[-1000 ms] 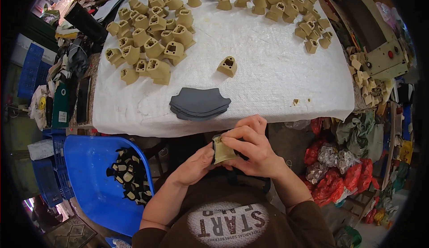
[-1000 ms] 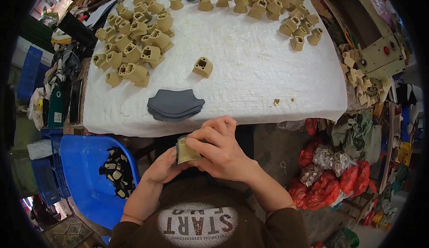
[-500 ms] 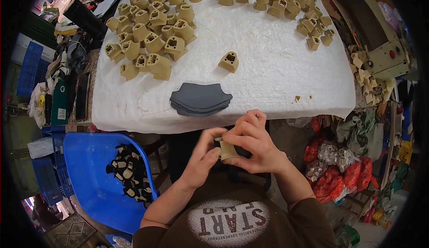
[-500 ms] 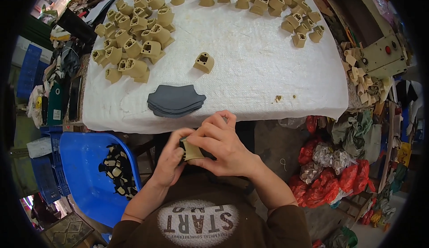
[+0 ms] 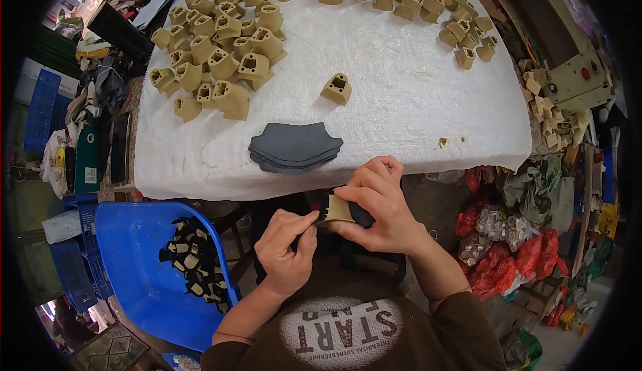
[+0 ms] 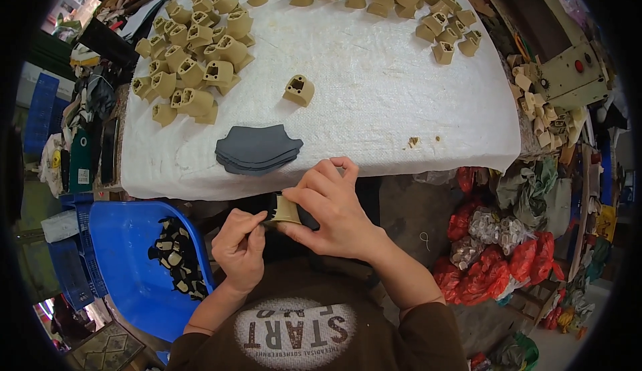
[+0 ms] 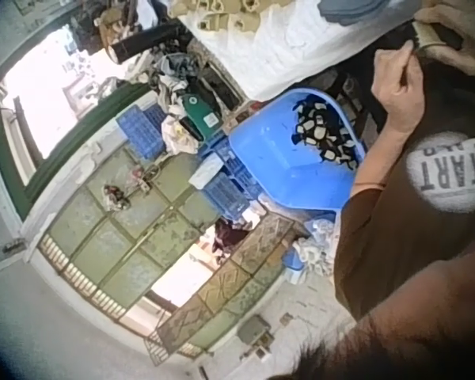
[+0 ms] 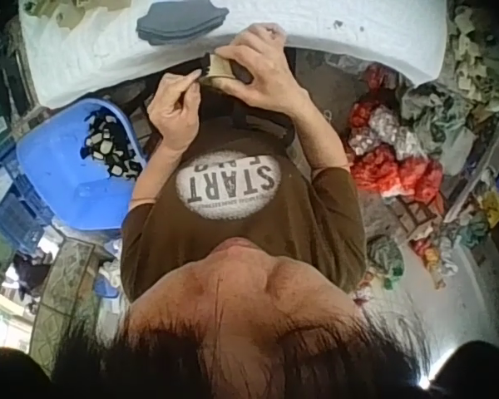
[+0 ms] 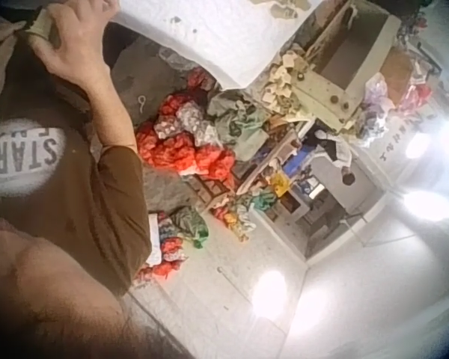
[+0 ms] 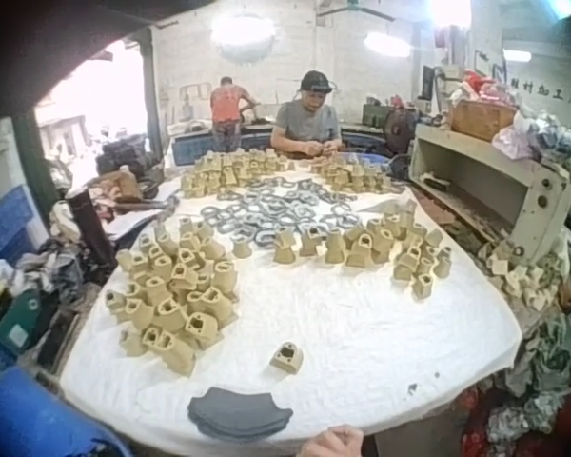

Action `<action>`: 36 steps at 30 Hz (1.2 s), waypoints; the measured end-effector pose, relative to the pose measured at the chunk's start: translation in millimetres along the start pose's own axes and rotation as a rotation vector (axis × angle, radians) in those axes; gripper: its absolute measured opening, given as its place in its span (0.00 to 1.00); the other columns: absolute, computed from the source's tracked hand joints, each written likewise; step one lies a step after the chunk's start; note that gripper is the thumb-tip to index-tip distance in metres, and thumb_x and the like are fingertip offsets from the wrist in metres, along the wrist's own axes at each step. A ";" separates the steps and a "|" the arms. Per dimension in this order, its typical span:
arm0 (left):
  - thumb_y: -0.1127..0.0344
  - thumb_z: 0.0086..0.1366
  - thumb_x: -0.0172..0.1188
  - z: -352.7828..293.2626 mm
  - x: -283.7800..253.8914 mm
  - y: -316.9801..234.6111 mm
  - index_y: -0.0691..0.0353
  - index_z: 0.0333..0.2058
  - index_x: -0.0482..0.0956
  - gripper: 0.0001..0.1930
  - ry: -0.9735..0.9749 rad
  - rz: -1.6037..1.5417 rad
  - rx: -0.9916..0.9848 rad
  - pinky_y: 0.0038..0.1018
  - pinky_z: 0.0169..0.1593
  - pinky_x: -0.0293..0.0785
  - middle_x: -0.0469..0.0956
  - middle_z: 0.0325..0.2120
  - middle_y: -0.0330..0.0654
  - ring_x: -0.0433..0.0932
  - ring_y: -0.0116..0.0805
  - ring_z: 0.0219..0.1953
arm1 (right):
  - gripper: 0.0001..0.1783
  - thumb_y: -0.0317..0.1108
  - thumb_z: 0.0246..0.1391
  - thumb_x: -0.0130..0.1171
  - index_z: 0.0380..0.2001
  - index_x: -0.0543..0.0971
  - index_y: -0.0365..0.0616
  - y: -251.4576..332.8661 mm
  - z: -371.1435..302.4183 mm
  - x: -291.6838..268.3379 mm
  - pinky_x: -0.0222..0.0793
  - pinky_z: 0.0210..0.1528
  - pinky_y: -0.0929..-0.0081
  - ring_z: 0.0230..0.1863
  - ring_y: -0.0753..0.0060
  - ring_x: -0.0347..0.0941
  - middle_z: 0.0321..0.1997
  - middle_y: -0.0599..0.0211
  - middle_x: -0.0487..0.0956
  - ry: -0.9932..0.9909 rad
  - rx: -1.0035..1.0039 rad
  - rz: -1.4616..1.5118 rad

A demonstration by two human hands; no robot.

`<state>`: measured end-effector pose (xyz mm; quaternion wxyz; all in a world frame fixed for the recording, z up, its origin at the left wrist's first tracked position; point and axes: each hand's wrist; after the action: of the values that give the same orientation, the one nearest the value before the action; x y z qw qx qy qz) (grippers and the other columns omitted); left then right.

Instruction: Manually assembling components for shoes at a workbench.

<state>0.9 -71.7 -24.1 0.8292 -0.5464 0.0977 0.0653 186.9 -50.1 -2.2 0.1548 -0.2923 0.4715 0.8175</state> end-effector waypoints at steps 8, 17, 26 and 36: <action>0.83 0.52 0.56 -4.8 5.6 -5.7 0.71 0.32 0.78 0.08 -0.053 0.067 -0.053 0.23 0.23 0.63 0.73 0.20 0.43 0.69 0.32 0.20 | 0.22 0.40 0.32 0.69 0.33 0.76 0.44 4.4 -1.9 1.3 0.48 0.50 0.58 0.36 0.67 0.65 0.28 0.70 0.67 0.007 0.007 -0.055; 0.77 0.51 0.63 7.8 -5.6 -11.3 0.69 0.36 0.80 0.11 0.125 0.218 0.124 0.24 0.29 0.65 0.72 0.23 0.42 0.69 0.33 0.25 | 0.21 0.40 0.36 0.69 0.34 0.75 0.43 -10.5 -3.9 -4.2 0.49 0.48 0.64 0.35 0.68 0.64 0.29 0.69 0.68 0.012 0.007 0.129; 0.69 0.56 0.64 10.6 -1.7 -7.8 0.67 0.31 0.78 0.08 0.234 -0.543 -0.403 0.18 0.28 0.62 0.72 0.22 0.36 0.67 0.24 0.23 | 0.20 0.41 0.40 0.67 0.35 0.74 0.43 -15.9 -6.5 -4.6 0.50 0.48 0.68 0.36 0.66 0.63 0.29 0.68 0.66 0.105 -0.007 0.346; 0.77 0.51 0.62 19.5 4.4 -9.7 0.65 0.22 0.71 0.08 0.173 0.106 0.161 0.25 0.17 0.59 0.64 0.12 0.40 0.64 0.32 0.14 | 0.19 0.38 0.36 0.66 0.32 0.73 0.43 -9.8 -2.5 -0.5 0.50 0.48 0.68 0.36 0.65 0.63 0.28 0.68 0.66 0.204 -0.020 0.320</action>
<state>8.9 -57.5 -9.0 0.8543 -0.4758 0.2025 0.0535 193.3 -47.2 -9.5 -0.0286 -0.2966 0.5172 0.8023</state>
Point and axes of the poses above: each hand's wrist, its own z-axis towards the middle knuckle, its own x-axis out of the palm, y = z × x
